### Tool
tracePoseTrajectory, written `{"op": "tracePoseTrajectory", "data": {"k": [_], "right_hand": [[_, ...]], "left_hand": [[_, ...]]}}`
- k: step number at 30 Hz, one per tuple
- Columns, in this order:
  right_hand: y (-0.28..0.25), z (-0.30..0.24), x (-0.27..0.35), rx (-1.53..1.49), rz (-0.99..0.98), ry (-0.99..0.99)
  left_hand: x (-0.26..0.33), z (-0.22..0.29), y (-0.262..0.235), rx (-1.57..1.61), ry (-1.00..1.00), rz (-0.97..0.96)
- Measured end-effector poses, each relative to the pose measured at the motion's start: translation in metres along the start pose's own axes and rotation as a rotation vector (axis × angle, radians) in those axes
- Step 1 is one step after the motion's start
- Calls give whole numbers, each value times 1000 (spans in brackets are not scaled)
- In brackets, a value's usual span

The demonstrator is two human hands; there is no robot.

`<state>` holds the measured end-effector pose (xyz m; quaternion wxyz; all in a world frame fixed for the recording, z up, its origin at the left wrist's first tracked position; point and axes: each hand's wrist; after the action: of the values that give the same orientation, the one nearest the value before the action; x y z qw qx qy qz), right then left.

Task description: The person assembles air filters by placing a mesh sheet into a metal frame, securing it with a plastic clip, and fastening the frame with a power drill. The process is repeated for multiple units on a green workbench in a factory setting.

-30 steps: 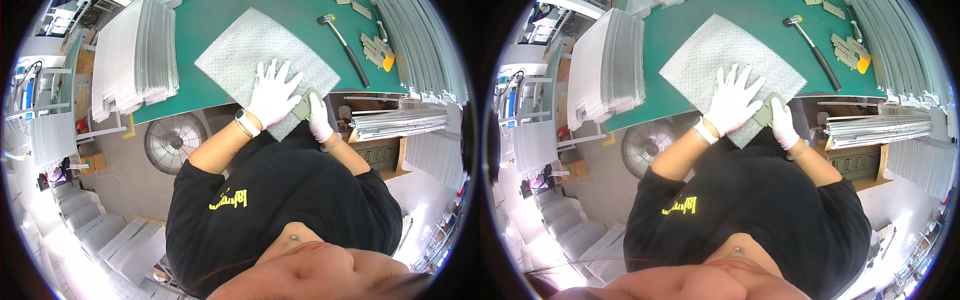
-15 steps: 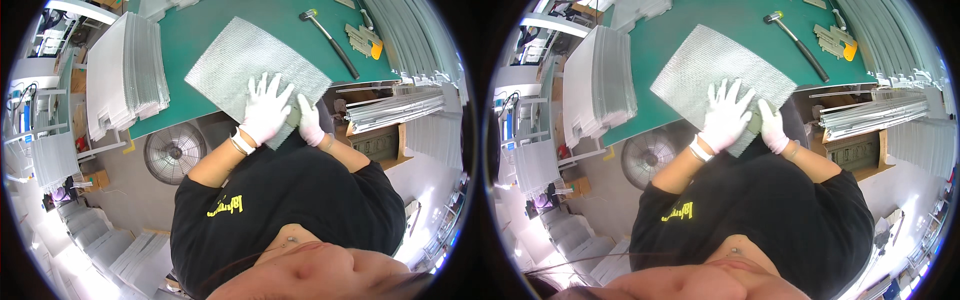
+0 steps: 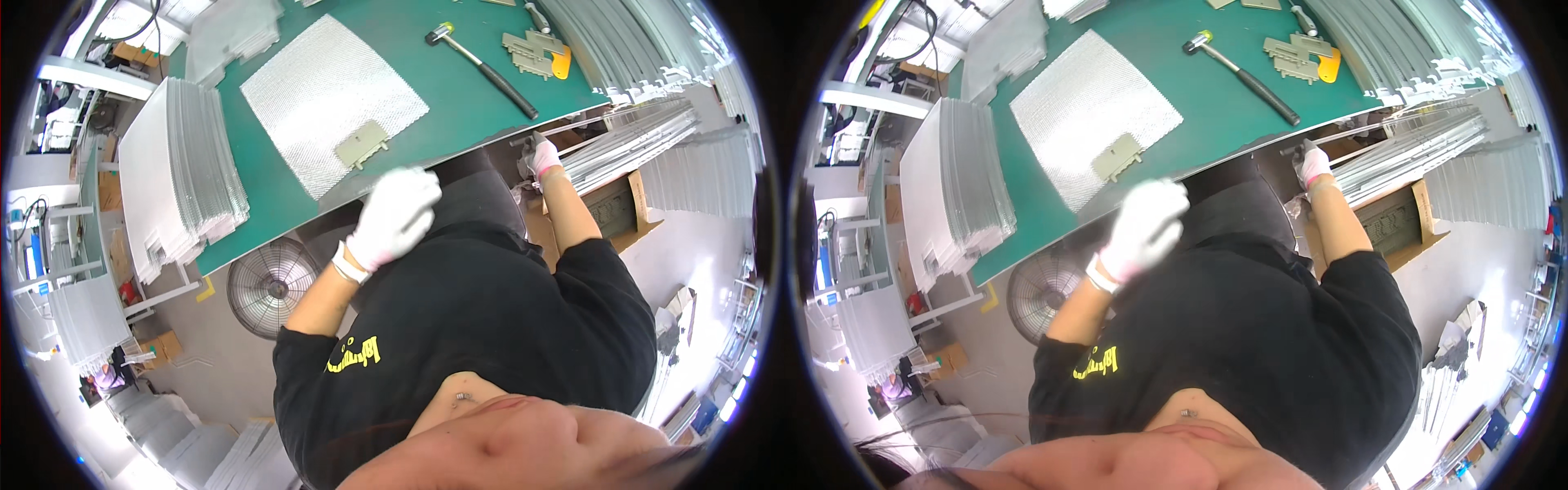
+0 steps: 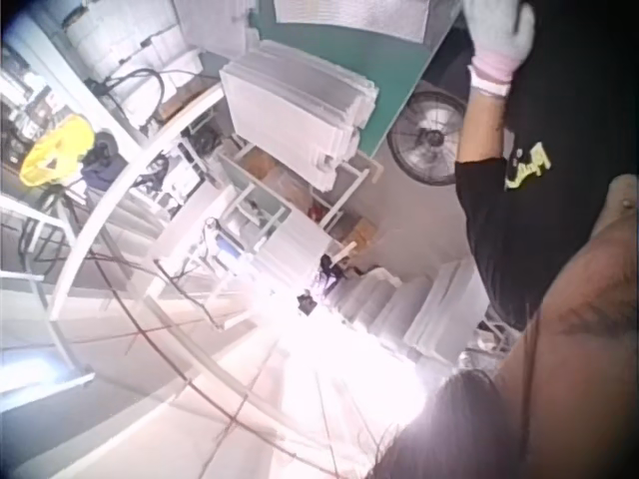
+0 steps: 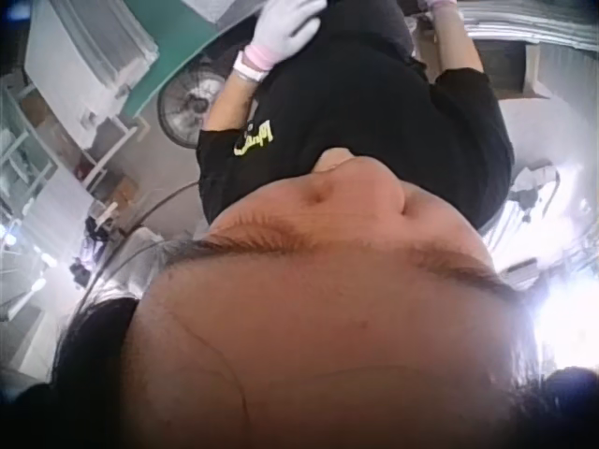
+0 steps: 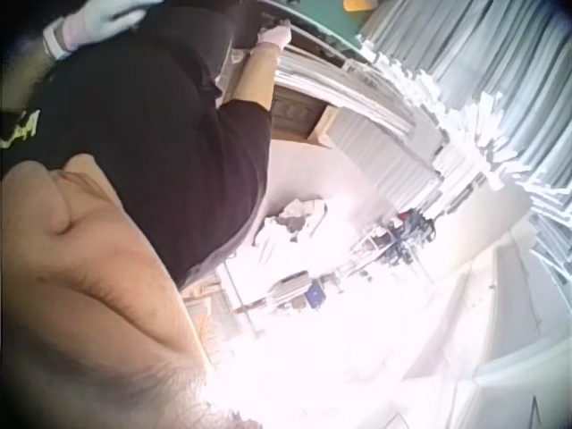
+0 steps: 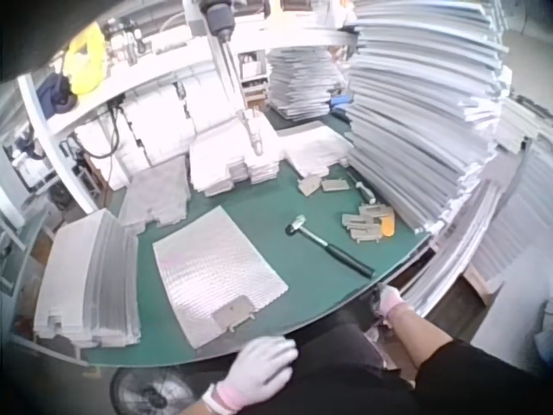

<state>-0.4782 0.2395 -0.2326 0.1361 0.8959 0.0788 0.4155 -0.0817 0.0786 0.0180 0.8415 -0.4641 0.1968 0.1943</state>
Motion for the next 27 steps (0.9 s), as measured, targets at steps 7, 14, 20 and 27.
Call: {"op": "tracePoseTrajectory", "data": {"k": [7,14,20,27], "right_hand": [[-8,-6,44,-72,-311,-100],[70,71,254,244,-944,354],[70,-49,238,-334,-680,28],[17,-220,235,-357,-447,-741]], "left_hand": [[70,-7,83,658,-628,-384],[43,-15,143,991,-595,141],[80,12,-38,1550,-581,752],[121,49,-163,480,-192,895]]}}
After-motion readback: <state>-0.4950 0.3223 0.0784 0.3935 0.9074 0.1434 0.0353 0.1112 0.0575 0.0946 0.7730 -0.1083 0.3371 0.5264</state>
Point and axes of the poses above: each hand's wrist, its own x-axis away from the middle knuckle, its own y-axis out of the palm, z = x × y, and after that the axes turned 2 degrees about -z, right-handed
